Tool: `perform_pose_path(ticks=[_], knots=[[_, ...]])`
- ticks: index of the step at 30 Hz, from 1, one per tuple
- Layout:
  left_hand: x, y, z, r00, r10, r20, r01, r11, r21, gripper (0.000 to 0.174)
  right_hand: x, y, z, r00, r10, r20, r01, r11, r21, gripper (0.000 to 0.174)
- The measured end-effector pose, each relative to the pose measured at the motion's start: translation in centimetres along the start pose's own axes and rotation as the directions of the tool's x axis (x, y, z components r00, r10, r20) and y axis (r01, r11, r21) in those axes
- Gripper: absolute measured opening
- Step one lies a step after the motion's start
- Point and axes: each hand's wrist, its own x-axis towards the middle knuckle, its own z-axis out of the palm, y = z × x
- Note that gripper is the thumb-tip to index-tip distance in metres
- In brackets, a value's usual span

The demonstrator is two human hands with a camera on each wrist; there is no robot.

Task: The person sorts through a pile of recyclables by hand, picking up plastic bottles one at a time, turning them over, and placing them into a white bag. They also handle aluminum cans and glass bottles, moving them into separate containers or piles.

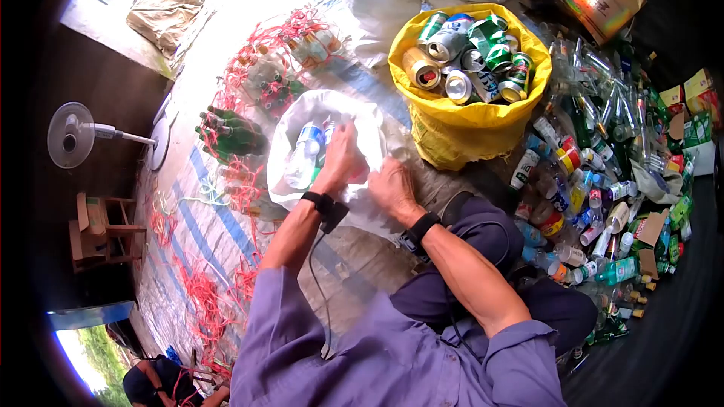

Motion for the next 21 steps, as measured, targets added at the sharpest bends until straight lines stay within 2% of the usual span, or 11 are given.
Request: perform_pose_path(ticks=[1, 3, 4, 5, 7, 11, 12, 14, 17, 19, 21], knots=[[1.2, -0.5, 0.8, 1.000, 0.009, -0.002, -0.009, 1.000, -0.004, 0.050, 0.4, 0.3, -0.3, 1.000, -0.002, -0.009, 0.002, 1.000, -0.003, 0.026], [3.1, -0.6, 1.5, 0.931, -0.365, 0.023, 0.361, 0.908, -0.211, 0.057, 0.9, 0.9, -0.8, 0.993, 0.092, -0.077, -0.085, 0.992, 0.091, 0.029], [3.3, -0.5, 1.1, 0.858, -0.464, 0.220, 0.508, 0.702, -0.500, 0.064, 1.4, 1.2, -1.0, 0.984, 0.167, -0.059, -0.160, 0.981, 0.105, 0.034], [3.1, -0.1, 1.2, 0.836, -0.416, 0.358, 0.530, 0.439, -0.726, 0.058, 1.7, 1.6, -1.3, 0.978, 0.196, -0.068, -0.192, 0.980, 0.050, 0.038], [2.2, 1.1, 1.0, 0.869, -0.135, 0.475, 0.494, 0.221, -0.841, 0.047, 2.0, 2.3, -1.4, 0.966, 0.251, -0.058, -0.244, 0.964, 0.106, 0.039], [0.7, 0.8, 1.9, 0.864, -0.001, 0.503, 0.464, 0.391, -0.795, 0.058, 2.2, 3.5, -0.5, 0.955, 0.285, -0.081, -0.279, 0.957, 0.073, 0.041], [0.5, 0.3, 2.2, 0.882, 0.116, 0.457, 0.331, 0.538, -0.775, 0.057, 2.2, 3.1, -0.8, 0.949, 0.308, -0.069, -0.304, 0.951, 0.056, 0.043], [0.5, -0.9, 2.4, 0.875, 0.238, 0.422, 0.175, 0.657, -0.733, 0.055, 2.3, 2.6, -1.6, 0.942, 0.331, -0.059, -0.329, 0.943, 0.041, 0.045], [0.5, 0.5, 0.3, 0.793, 0.277, 0.543, 0.087, 0.830, -0.551, 0.052, 2.3, 1.6, -3.5, 0.928, 0.367, -0.059, -0.367, 0.930, 0.008, 0.047], [-0.6, 4.6, -3.2, 0.793, 0.004, 0.609, 0.377, 0.782, -0.497, 0.053, 2.3, 1.5, -4.0, 0.910, 0.401, -0.109, -0.395, 0.916, 0.067, 0.046], [-1.4, 5.4, -3.7, 0.799, 0.018, 0.600, 0.367, 0.777, -0.512, 0.058, 2.4, 1.6, -3.8, 0.907, 0.404, -0.121, -0.397, 0.914, 0.080, 0.044]])
